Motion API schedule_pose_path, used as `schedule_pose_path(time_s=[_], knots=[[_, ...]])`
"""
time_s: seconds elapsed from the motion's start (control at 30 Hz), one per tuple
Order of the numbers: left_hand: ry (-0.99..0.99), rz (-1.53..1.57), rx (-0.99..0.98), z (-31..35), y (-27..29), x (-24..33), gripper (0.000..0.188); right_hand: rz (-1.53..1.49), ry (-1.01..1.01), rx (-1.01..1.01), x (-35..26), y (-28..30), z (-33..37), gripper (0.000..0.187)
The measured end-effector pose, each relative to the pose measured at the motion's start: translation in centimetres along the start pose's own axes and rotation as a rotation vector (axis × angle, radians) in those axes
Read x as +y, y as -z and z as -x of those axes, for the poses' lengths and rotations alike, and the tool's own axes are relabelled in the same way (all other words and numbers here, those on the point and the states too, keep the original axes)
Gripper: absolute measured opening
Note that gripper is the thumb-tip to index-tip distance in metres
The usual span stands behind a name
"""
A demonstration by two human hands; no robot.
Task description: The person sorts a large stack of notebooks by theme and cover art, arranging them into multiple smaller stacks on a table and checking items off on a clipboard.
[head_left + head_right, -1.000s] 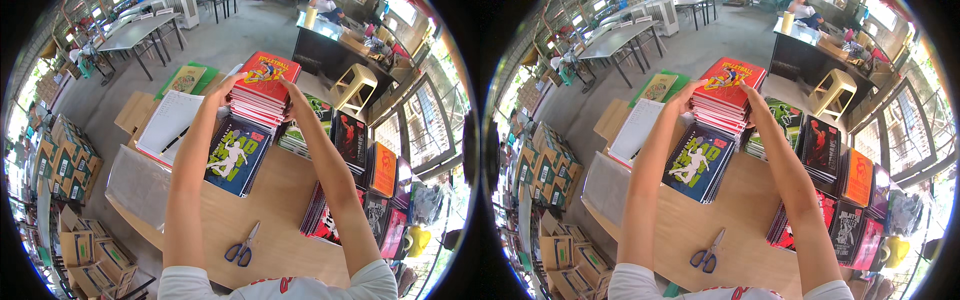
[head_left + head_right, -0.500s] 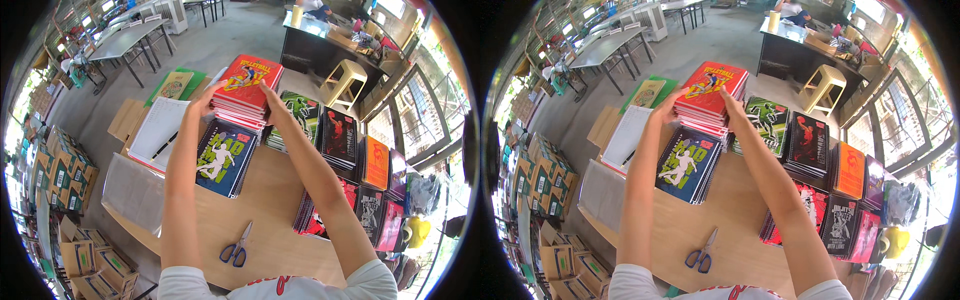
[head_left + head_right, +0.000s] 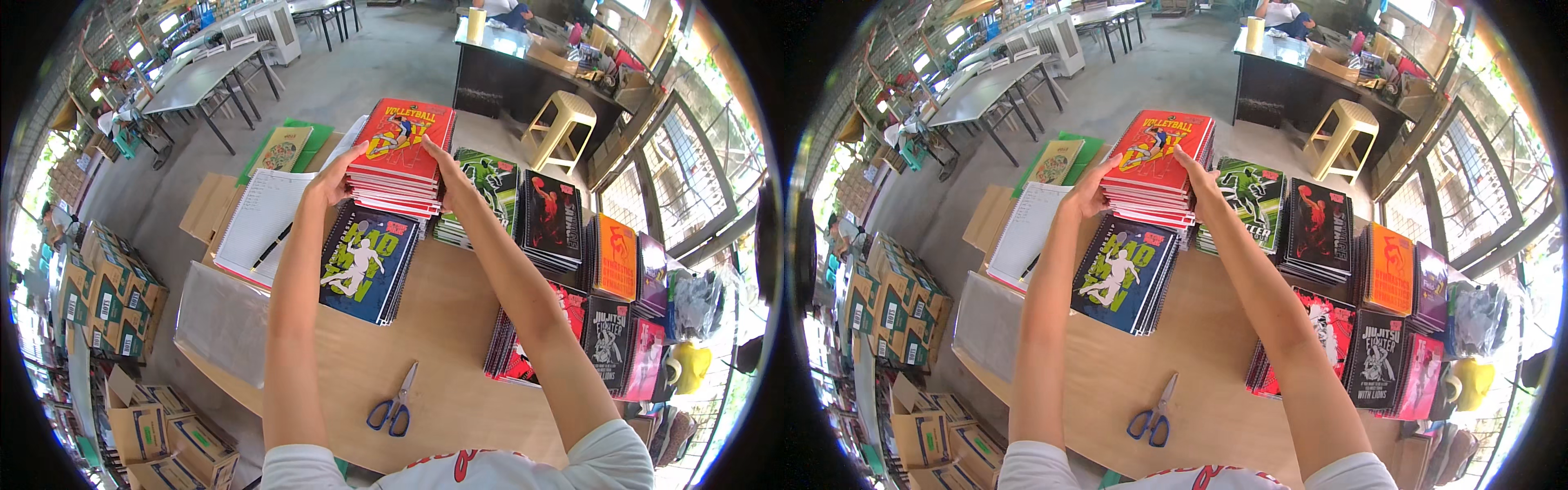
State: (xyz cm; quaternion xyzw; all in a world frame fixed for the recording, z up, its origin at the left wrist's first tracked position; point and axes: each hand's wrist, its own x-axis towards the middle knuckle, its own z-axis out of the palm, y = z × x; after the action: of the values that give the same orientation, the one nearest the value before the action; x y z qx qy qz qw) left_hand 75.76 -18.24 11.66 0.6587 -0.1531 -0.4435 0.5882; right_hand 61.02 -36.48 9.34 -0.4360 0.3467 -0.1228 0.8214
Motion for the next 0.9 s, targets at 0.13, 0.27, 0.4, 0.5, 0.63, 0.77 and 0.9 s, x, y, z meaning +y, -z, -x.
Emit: schedule_pose_path(time_s=[0.13, 0.27, 0.4, 0.5, 0.63, 0.77, 0.9], knots=[[0.012, 0.030, -0.011, 0.4, 0.5, -0.2, 0.073, 0.006, -0.025, -0.063, -0.6, -0.9, 1.3, 0.111], [0.039, 0.048, 0.026, 2.0, -1.3, -1.0, 0.074, -0.120, 0.067, -0.121, -0.6, -0.6, 2.1, 0.071], [0.107, 0.068, 0.059, 4.8, -2.6, -1.0, 0.079, -0.138, 0.105, -0.186, -0.6, 0.4, 4.8, 0.054], [0.005, 0.140, -0.022, 8.3, -3.8, -2.2, 0.078, -0.095, 0.152, -0.145, 0.3, 1.0, 9.2, 0.058], [-0.209, 0.111, 0.033, 13.6, -6.1, -6.3, 0.080, -0.177, 0.268, -0.250, 3.4, 2.9, 17.9, 0.062], [-0.338, -0.006, 0.048, 19.7, -11.5, -9.3, 0.078, -0.330, 0.248, -0.116, 9.4, 8.0, 24.3, 0.063], [-0.155, 0.046, 0.010, 21.4, -11.7, -17.0, 0.083, -0.369, 0.192, -0.057, 13.8, 9.3, 27.2, 0.064]])
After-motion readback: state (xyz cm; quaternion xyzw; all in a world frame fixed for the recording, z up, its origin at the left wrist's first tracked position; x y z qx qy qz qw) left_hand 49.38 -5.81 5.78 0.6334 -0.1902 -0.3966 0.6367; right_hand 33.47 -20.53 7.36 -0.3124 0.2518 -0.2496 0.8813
